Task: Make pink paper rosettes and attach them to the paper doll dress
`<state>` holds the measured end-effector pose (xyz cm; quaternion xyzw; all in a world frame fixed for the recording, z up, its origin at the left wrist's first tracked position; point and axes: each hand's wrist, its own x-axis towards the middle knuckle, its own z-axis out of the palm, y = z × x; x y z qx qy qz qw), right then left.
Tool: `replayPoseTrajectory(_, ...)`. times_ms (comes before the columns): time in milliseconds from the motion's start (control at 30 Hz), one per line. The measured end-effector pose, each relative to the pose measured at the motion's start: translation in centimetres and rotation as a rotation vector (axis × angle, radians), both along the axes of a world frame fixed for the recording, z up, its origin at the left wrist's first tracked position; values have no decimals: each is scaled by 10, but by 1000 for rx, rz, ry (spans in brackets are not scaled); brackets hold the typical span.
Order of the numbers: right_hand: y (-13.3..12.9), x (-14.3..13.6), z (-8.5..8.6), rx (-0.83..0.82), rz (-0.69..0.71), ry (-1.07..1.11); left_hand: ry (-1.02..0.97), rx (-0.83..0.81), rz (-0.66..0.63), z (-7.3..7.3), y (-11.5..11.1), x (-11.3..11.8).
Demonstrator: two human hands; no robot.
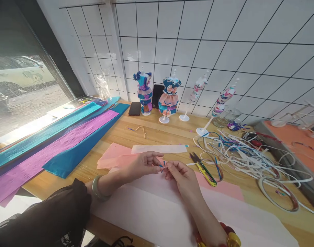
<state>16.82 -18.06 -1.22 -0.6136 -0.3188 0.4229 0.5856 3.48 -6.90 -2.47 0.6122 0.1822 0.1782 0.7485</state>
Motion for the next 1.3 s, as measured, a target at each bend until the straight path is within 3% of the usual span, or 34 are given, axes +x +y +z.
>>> replayPoseTrajectory(467,-1,-1,4,-33,80,-102,3,-25,-8,0,1,0)
replayPoseTrajectory(600,-1,-2,5,-36,63,-91,-10,22,17,1,1,0)
replayPoseTrajectory(900,-1,0,4,-24,-6,-85,-53,-50,1,3,1,-1)
replayPoseTrajectory(1300,-1,-3,2,-8,-16,-54,-55,60,51,-3,-2,2)
